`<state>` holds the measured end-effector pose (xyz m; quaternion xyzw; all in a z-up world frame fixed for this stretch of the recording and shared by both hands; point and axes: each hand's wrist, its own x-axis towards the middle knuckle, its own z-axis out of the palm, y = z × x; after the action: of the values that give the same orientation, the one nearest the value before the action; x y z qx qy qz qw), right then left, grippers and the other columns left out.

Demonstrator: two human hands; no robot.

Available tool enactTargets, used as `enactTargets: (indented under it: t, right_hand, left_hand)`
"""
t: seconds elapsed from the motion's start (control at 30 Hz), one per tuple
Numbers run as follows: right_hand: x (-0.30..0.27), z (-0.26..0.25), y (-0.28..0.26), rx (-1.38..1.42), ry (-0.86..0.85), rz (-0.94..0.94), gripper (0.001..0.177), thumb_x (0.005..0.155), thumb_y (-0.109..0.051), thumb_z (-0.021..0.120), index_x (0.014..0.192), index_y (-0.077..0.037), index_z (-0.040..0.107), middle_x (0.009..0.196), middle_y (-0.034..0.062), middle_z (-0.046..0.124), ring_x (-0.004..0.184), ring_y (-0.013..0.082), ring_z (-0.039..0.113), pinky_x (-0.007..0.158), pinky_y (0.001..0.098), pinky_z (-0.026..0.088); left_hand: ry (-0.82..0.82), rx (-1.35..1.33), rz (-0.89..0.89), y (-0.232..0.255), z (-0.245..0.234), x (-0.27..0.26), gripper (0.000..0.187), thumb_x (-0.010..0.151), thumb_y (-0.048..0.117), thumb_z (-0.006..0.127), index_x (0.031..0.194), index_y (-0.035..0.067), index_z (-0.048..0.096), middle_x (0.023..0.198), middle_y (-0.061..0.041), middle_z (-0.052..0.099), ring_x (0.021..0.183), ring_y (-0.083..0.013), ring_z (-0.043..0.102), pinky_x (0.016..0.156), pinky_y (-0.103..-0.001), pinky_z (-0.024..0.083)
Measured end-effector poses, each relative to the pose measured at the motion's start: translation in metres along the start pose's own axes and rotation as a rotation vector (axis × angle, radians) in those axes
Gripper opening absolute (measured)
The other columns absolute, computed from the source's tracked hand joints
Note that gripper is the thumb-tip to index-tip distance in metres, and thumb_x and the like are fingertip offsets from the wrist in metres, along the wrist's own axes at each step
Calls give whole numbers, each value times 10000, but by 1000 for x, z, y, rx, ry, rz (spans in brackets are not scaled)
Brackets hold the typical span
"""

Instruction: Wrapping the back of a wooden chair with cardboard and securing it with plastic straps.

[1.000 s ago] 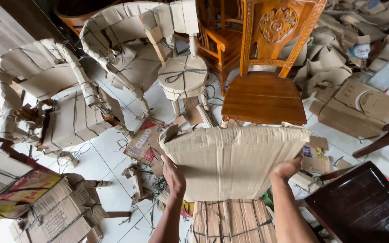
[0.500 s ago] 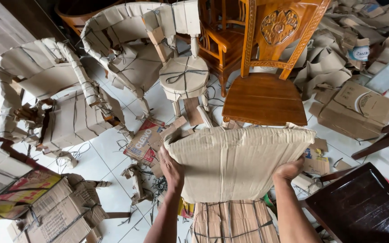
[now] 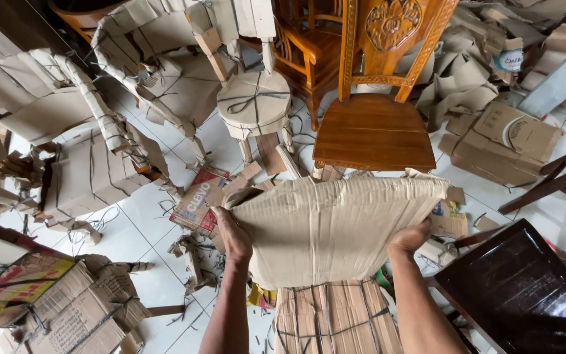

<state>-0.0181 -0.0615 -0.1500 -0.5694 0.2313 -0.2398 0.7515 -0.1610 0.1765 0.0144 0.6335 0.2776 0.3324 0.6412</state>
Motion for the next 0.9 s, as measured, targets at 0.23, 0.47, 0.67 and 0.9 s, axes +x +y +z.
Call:
enactTargets:
  t: [0.23, 0.47, 0.67, 0.9]
  right_hand:
    - [12, -11, 18, 126, -41, 62, 566, 1039, -453, 451, 1352, -6, 599, 1370, 203, 569, 1317, 317, 560, 1093, 470, 488]
    - [11, -5, 9, 145, -63, 146, 638, 1050, -519, 470, 1468, -37, 455, 1505, 211, 463, 1420, 322, 465, 1174, 486, 401]
    - [2, -6, -1, 60, -45, 143, 605, 1053, -492, 446, 1449, -38, 488, 1475, 206, 494, 1393, 303, 490, 1170, 471, 405]
    - [-1, 2, -7, -3, -40, 116, 569, 1057, -457, 411, 1423, -39, 534, 1433, 199, 538, 1356, 278, 524, 1164, 451, 409]
  left_hand:
    - [378, 525, 288, -187, -20, -2, 385, 1103, 324, 251, 1289, 90, 494, 1151, -177, 517, 1155, -400, 549, 1021, -446, 419]
    - [628, -126, -208, -139, 16, -7, 626, 1062, 541, 430, 1288, 12, 678, 1285, -311, 624, 1171, -327, 591, 1092, -422, 382]
    - [514, -248, -83, -130, 16, 5, 625, 1062, 529, 410, 1372, 25, 611, 1388, -241, 590, 1206, -283, 574, 1109, -420, 394]
    - [400, 129, -32, -163, 10, 3, 548, 1093, 412, 308, 1417, 30, 530, 1356, -272, 583, 1213, -370, 577, 1093, -466, 413]
